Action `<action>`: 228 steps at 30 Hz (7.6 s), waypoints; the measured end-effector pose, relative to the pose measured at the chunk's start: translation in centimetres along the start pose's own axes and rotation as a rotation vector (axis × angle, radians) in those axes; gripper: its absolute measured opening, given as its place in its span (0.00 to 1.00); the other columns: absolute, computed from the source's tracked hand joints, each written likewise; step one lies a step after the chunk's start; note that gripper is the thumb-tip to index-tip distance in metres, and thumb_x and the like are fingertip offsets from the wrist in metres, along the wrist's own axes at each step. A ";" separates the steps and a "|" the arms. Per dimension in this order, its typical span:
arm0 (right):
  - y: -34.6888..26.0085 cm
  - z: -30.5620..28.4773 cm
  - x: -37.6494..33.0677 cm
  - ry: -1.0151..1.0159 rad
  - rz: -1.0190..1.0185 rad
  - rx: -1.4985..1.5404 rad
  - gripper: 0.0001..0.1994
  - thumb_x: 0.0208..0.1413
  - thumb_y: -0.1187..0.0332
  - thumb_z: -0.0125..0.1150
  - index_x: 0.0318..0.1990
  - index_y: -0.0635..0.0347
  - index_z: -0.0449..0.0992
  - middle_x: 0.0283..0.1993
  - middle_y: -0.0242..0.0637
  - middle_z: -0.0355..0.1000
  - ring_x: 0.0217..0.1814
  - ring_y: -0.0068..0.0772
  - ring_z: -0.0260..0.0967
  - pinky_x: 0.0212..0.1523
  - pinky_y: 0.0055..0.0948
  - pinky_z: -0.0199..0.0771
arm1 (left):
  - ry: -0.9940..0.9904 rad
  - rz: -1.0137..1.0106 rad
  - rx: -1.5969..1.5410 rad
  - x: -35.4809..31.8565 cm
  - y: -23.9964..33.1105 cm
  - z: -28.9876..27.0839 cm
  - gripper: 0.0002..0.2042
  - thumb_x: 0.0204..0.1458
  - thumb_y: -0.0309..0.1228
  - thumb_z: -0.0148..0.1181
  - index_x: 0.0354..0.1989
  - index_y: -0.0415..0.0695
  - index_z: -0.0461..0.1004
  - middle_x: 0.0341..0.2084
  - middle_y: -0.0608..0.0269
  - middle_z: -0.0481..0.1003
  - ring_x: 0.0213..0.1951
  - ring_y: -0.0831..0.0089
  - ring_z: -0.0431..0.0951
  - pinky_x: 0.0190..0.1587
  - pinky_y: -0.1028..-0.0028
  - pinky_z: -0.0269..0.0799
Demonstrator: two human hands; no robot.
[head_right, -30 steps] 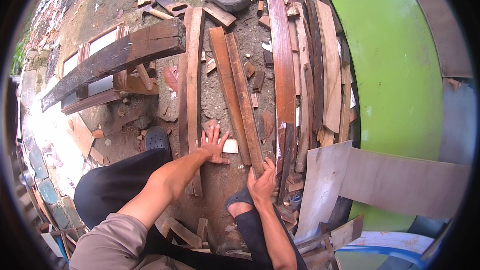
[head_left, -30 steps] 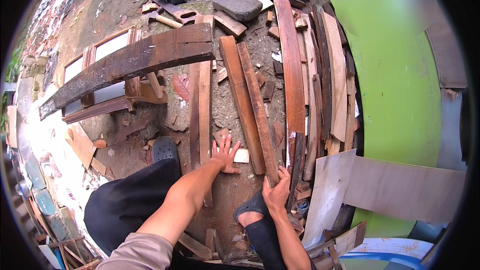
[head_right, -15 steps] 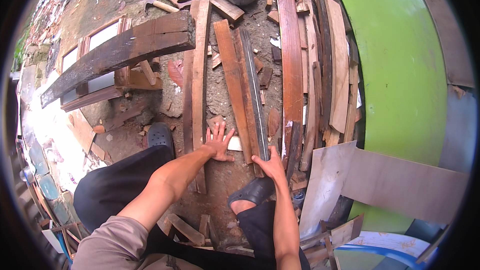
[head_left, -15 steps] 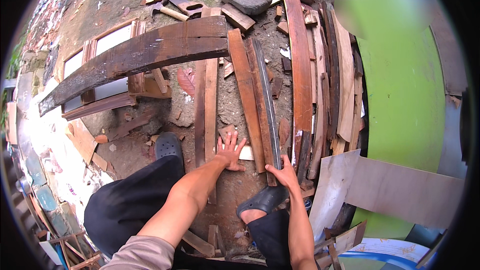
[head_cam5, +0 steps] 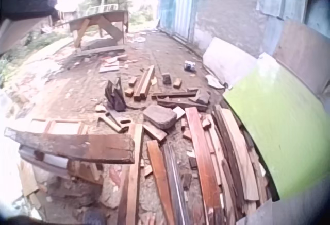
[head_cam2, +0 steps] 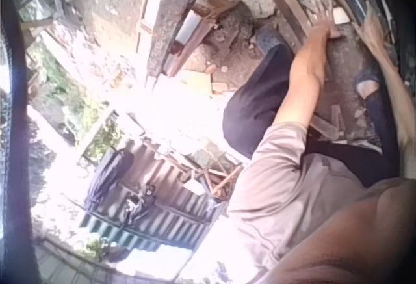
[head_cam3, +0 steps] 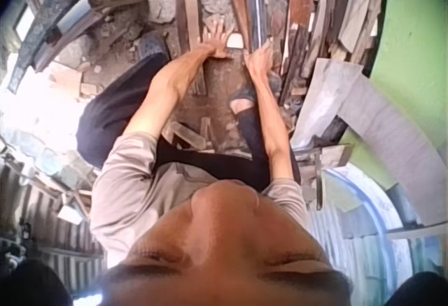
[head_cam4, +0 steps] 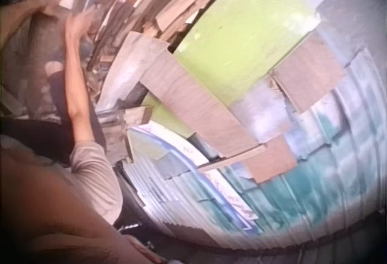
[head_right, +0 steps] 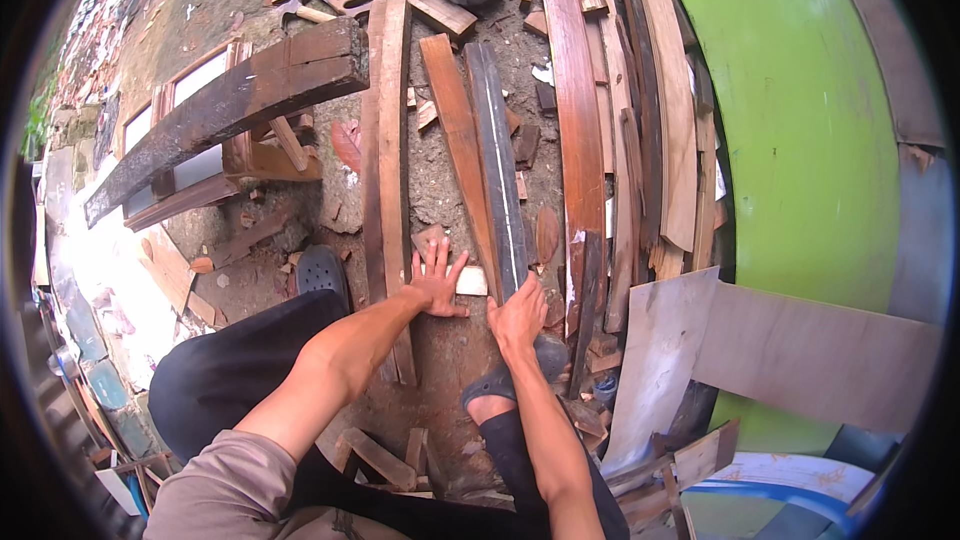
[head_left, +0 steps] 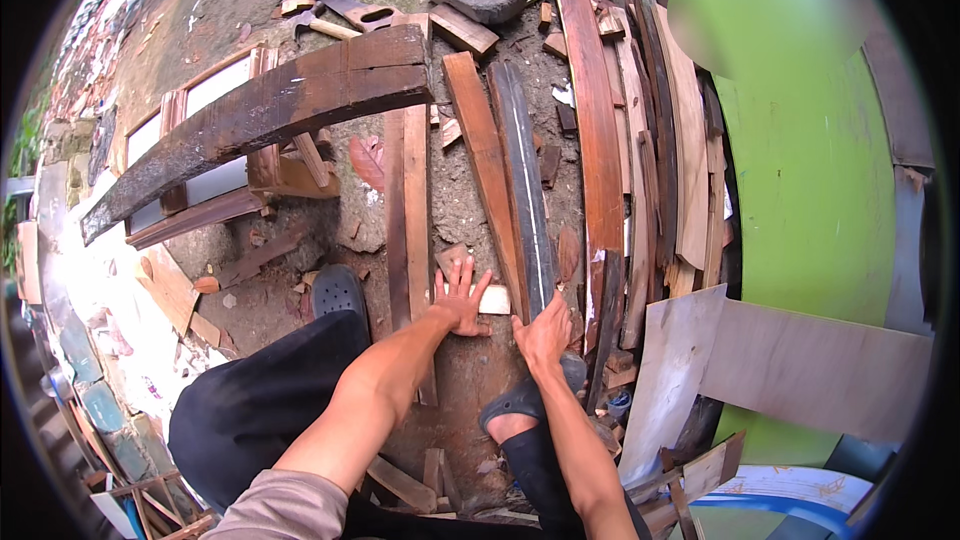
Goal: The person sits on the ground and sorts through a pile of scrap wood pieces, picking up and inspecting various planks and boards. They move pieces aside and handle them one at a time, occasionally using a small tool to scrape or clean a surface.
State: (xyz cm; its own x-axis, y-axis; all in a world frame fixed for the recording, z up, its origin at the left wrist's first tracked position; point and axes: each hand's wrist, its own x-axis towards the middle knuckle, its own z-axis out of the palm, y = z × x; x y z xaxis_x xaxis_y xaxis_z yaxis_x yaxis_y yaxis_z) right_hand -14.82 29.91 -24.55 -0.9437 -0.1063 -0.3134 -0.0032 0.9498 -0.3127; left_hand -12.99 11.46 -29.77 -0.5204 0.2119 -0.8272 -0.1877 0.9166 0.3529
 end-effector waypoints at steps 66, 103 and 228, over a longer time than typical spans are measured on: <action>-3.0 -5.0 -33.8 -0.707 0.375 1.138 0.57 0.35 0.63 0.79 0.68 0.80 0.44 0.62 0.62 0.63 0.64 0.49 0.65 0.59 0.37 0.70 | -0.215 0.148 -2.037 -22.4 2.3 12.5 0.25 0.55 0.52 0.62 0.51 0.45 0.76 0.41 0.56 0.81 0.42 0.61 0.81 0.50 0.55 0.76; -5.2 -8.2 -32.7 -0.802 0.296 1.224 0.50 0.40 0.69 0.78 0.70 0.64 0.50 0.63 0.50 0.63 0.66 0.43 0.63 0.62 0.40 0.68 | 0.131 0.140 -1.958 -24.5 1.5 10.2 0.23 0.50 0.44 0.69 0.48 0.41 0.74 0.36 0.56 0.79 0.36 0.62 0.80 0.43 0.59 0.79; -5.2 -7.1 -29.1 -0.566 0.276 0.897 0.43 0.56 0.39 0.60 0.69 0.61 0.57 0.64 0.55 0.67 0.62 0.54 0.69 0.61 0.43 0.68 | 0.883 -0.523 -0.522 -13.4 -5.6 -12.0 0.52 0.39 0.60 0.68 0.62 0.25 0.60 0.57 0.33 0.70 0.60 0.46 0.71 0.61 0.59 0.66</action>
State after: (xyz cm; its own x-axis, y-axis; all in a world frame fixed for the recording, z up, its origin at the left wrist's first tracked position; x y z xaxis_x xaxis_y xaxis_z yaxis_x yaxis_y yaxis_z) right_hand 10.31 30.12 -7.47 -0.5859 -0.2605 -0.7674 0.6432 0.4266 -0.6359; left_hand -14.93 -0.62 -15.40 -0.6407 -0.6529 -0.4040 -0.7673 0.5266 0.3659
